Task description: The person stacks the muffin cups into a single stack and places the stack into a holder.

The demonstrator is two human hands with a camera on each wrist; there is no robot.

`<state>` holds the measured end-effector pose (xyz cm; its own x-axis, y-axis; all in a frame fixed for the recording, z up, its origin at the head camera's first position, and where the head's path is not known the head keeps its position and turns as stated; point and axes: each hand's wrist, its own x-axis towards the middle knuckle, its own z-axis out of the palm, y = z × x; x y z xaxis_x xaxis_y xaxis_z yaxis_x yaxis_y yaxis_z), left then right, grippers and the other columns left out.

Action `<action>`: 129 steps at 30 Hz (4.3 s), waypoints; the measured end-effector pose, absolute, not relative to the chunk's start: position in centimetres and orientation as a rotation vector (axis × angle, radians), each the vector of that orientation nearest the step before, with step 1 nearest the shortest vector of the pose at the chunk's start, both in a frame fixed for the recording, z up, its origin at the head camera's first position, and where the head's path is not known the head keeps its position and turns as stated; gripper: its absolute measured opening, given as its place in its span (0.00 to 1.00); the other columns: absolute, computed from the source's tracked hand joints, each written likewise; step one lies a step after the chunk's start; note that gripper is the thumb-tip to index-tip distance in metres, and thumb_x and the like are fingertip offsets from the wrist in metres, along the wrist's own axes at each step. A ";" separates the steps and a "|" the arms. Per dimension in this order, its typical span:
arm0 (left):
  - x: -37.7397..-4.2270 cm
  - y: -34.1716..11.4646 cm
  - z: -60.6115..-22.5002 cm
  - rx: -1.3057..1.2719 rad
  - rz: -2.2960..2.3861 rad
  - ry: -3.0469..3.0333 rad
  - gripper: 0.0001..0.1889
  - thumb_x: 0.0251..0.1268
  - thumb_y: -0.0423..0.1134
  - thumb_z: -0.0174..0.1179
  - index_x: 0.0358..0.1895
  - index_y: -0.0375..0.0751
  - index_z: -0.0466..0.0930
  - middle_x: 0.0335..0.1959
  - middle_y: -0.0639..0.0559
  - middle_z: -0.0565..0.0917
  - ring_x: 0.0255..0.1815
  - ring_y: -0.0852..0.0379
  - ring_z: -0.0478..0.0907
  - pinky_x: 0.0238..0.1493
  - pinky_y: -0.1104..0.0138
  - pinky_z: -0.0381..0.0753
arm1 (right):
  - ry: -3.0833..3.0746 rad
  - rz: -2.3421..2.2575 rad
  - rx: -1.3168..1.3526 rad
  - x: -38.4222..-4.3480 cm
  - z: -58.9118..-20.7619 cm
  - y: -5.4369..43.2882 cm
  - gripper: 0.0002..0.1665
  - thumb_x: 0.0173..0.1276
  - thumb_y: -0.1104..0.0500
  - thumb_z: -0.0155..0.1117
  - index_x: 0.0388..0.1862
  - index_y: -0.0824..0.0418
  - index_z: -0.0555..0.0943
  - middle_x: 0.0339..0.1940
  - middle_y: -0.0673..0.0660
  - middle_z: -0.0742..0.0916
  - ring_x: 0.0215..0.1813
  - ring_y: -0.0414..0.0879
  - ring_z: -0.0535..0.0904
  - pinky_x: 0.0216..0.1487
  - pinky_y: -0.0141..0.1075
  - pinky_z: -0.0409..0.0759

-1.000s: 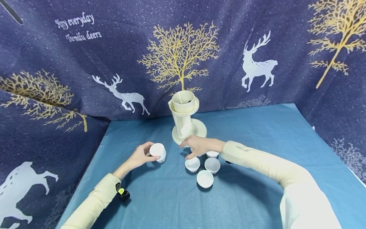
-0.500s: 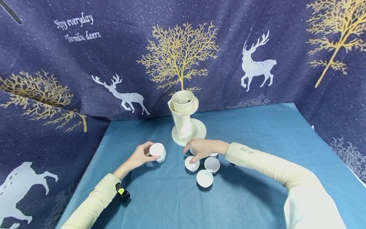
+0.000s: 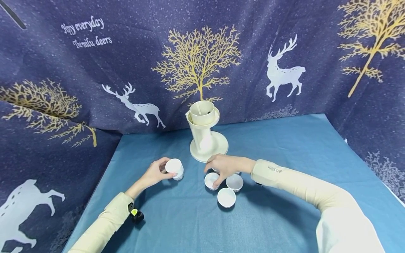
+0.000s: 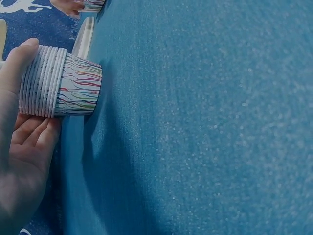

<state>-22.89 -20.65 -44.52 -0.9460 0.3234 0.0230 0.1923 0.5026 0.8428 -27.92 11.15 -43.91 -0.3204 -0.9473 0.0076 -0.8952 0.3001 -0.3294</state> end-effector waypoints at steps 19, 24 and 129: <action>-23.0 -20.5 -44.6 0.444 1.428 2.610 0.23 0.53 0.35 0.72 0.52 0.34 0.76 0.54 0.38 0.80 0.60 0.41 0.77 0.60 0.54 0.76 | 2.383 -0.330 -1.823 -27.3 -44.3 10.9 0.30 0.54 0.43 0.74 0.53 0.56 0.83 0.48 0.50 0.85 0.52 0.43 0.79 0.59 0.41 0.75; -23.0 -20.5 -44.6 0.441 1.415 2.612 0.23 0.53 0.35 0.72 0.52 0.34 0.76 0.54 0.39 0.80 0.60 0.41 0.77 0.60 0.54 0.76 | 2.386 -0.276 -1.821 -27.1 -44.2 10.9 0.31 0.53 0.43 0.74 0.54 0.56 0.82 0.49 0.51 0.86 0.55 0.44 0.78 0.68 0.57 0.65; -23.1 -20.7 -44.8 0.444 1.461 2.580 0.24 0.53 0.35 0.72 0.52 0.33 0.75 0.54 0.38 0.80 0.61 0.42 0.77 0.61 0.54 0.76 | 2.298 -0.928 -1.433 -27.9 -43.0 6.9 0.37 0.56 0.52 0.75 0.62 0.63 0.74 0.58 0.56 0.81 0.58 0.47 0.76 0.52 0.36 0.80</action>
<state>-23.11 -20.74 -44.83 -0.9461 0.3233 0.0205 0.1838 0.4836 0.8558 -27.93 6.89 -42.97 -0.4704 -0.8771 0.0976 -0.6988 0.3026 -0.6482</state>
